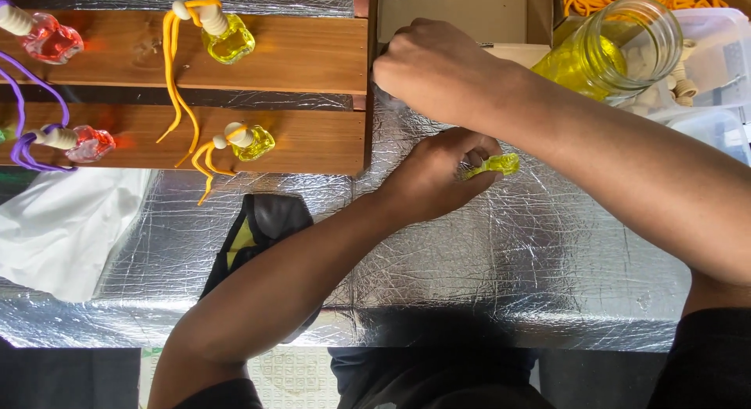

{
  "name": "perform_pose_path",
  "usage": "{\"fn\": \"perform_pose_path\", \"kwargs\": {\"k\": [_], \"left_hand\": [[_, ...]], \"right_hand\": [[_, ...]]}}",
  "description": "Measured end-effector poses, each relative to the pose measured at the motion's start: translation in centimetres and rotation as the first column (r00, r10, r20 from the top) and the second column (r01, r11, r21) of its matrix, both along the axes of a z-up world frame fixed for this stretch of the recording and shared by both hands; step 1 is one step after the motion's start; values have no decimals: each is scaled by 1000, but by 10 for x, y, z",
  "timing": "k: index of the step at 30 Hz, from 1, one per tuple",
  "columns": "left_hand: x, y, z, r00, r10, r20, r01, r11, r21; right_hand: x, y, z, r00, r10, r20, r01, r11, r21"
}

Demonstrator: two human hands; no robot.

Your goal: Filling a small glass bottle with fragrance oil using a syringe and assembling the hanging cap by threading a cord through a wooden bead and cap.

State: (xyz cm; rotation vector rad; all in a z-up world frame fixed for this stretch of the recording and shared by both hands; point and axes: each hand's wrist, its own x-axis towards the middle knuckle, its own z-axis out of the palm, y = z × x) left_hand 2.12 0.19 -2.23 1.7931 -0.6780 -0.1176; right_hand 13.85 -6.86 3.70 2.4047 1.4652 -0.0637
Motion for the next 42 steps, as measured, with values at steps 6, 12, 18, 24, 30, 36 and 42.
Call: {"fn": "perform_pose_path", "kwargs": {"k": [6, 12, 18, 24, 30, 36, 42], "left_hand": [[-1, -1, 5, 996, 13, -89, -5, 996, 92], [-1, -1, -1, 1000, 0, -2, 0, 999, 45], [0, -1, 1, 999, -1, -34, 2, 999, 54], [-1, 0, 1, 997, 12, 74, -13, 1000, 5], [0, -2, -6, 990, 35, 133, -44, 996, 72], [-2, 2, 7, 987, 5, 161, 5, 998, -60], [-2, 0, 16, 997, 10, 81, -7, 999, -36]], "right_hand": [[-7, 3, 7, 992, -29, -123, 35, 998, 48], [-13, 3, 20, 986, -5, -166, 16, 998, 62], [-15, -1, 28, 996, -13, -86, 15, 1000, 19], [-21, -24, 47, 957, 22, -288, 81, 937, 340], [-65, -68, 69, 953, -20, -303, 180, 842, 508], [-94, -141, 43, 969, -39, -243, 184, 768, 613], [-111, -171, 0, 948, -46, -316, 292, 527, 798]]}}
